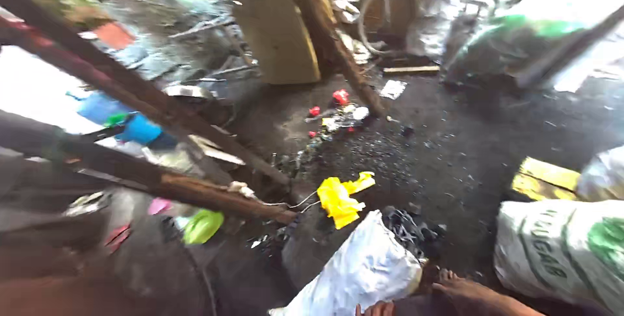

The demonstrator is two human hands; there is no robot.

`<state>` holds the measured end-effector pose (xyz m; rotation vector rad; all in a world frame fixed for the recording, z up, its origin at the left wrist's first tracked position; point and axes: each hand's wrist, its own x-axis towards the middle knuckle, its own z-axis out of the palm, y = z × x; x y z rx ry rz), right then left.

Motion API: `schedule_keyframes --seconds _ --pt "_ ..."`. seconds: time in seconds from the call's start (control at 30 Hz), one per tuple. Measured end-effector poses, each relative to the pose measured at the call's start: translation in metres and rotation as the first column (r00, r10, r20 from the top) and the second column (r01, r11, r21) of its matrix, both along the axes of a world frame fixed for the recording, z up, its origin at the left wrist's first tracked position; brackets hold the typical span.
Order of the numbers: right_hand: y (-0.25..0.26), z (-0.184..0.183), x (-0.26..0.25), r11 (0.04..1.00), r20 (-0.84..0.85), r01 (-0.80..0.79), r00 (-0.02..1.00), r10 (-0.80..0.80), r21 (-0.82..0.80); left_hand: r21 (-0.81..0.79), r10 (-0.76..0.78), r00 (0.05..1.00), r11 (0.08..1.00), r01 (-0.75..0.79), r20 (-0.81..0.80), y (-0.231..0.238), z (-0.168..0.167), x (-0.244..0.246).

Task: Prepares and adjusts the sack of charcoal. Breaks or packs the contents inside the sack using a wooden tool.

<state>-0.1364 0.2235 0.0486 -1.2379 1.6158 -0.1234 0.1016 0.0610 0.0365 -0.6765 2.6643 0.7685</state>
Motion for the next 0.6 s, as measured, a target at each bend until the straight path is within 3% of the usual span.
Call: schedule_keyframes --seconds 0.13,0.27,0.43,0.6 --pt "0.045 -0.006 0.002 0.997 0.04 0.076 0.996 -0.075 -0.02 0.021 -0.132 0.99 0.991 0.131 0.056 0.023 0.001 -0.027" --pt "0.054 -0.008 0.002 0.995 0.163 0.098 0.982 -0.092 -0.029 0.001 -0.165 0.985 0.986 0.165 0.048 0.041 -0.004 -0.04" --pt "0.028 -0.015 0.002 0.999 0.14 -0.037 0.99 0.034 0.014 0.044 -0.142 0.982 0.99 0.137 0.127 0.041 -0.006 -0.019" --pt "-0.018 -0.029 0.006 0.986 0.163 -0.096 0.984 0.073 0.136 0.114 -0.085 0.959 0.992 0.055 0.271 0.01 -0.023 0.019"
